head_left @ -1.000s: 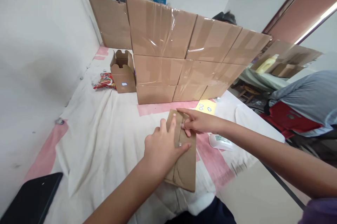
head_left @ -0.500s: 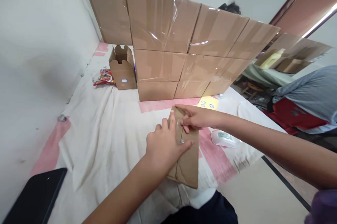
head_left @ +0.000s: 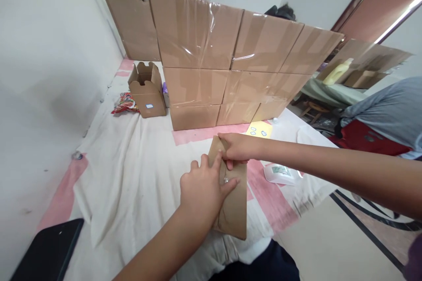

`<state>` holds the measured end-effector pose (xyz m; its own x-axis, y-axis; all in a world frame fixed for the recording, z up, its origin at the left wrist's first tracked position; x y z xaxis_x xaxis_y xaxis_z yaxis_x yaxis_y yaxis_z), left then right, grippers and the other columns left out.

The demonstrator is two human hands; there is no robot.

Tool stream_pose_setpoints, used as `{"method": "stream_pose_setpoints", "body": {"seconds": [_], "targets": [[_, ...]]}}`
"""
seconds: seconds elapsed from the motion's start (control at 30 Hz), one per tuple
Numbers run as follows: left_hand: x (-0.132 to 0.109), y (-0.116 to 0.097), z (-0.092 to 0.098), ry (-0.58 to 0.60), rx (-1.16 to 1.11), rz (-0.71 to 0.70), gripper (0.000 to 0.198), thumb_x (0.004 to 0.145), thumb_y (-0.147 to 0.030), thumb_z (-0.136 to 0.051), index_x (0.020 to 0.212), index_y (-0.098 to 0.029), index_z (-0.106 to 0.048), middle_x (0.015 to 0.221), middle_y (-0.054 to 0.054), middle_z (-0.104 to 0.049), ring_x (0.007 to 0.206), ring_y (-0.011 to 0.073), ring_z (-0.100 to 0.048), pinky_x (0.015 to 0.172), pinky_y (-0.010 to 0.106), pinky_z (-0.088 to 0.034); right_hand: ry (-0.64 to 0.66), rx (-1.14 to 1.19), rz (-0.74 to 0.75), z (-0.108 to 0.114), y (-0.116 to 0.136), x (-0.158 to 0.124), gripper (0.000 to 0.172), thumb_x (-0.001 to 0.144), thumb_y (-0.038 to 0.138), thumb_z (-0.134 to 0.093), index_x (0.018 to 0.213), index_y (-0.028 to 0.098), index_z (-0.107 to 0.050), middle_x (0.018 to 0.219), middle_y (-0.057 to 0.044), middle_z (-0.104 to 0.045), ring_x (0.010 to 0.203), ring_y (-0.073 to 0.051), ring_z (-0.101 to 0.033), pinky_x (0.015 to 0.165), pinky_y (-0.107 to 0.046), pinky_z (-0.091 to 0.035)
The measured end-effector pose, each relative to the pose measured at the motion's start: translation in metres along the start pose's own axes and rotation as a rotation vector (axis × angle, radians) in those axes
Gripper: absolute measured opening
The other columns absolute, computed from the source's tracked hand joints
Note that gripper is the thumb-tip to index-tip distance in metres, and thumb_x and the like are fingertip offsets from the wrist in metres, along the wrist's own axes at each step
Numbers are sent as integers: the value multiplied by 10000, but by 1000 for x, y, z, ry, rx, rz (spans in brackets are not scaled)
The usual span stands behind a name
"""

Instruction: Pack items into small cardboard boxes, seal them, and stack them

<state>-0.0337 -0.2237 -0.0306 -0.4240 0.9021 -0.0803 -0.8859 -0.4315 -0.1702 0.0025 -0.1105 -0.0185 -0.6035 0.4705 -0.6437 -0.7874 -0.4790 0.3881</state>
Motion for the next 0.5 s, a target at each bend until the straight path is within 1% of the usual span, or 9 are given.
{"method": "stream_pose_setpoints", "body": {"seconds": [0.17, 0.3, 0.33, 0.4, 0.5], "targets": [[1, 1, 1, 5, 7, 16, 711, 906, -695, -526, 1522, -352, -437, 1181, 79, -642, 989, 322, -657, 643, 407, -518, 32, -69, -13, 1, -4, 7, 751, 825, 218, -673, 1494, 129, -345, 650, 38, -720, 464, -127, -511, 448, -242, -381], [0, -1, 0, 14, 1, 18, 739, 901, -707, -521, 1544, -361, -406, 1214, 91, -645, 1011, 328, -658, 675, 420, -529, 9, -163, -59, 10, -18, 8, 569, 822, 322, -711, 1316, 106, -529, 531, 45, -610, 428, -136, -489, 440, -255, -370], [0, -2, 0, 16, -4, 12, 745, 899, -709, -523, 1550, -369, -393, 1223, 90, -644, 1017, 328, -657, 678, 421, -531, 4, -176, -77, 13, -23, 7, 565, 826, 356, -715, 1301, 101, -546, 525, 42, -596, 429, -137, -487, 440, -256, -365], [0, -4, -1, 17, -14, 0, 745, 899, -709, -523, 1554, -386, -377, 1242, 87, -643, 1027, 328, -654, 675, 422, -535, -5, -165, -113, 20, -37, 2, 643, 830, 400, -720, 1358, 92, -518, 545, 33, -600, 443, -139, -489, 444, -258, -361], [1, -2, -2, -11, -15, -15, 738, 904, -718, -500, 1546, -370, -397, 1301, 96, -632, 1079, 339, -632, 686, 436, -546, -48, -98, -143, 32, -68, -9, 869, 809, 404, -749, 1528, 109, -359, 594, 25, -632, 459, -138, -489, 459, -261, -361]]}}
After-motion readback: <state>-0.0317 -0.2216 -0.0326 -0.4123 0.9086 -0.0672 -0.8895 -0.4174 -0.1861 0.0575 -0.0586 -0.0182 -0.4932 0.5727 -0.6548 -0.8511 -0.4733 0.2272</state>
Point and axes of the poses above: each hand's wrist, its own x-axis towards the middle knuckle, its own z-axis out of the back of the hand, y = z × x, the point moved 8 cm from there along x, towards the middle knuckle
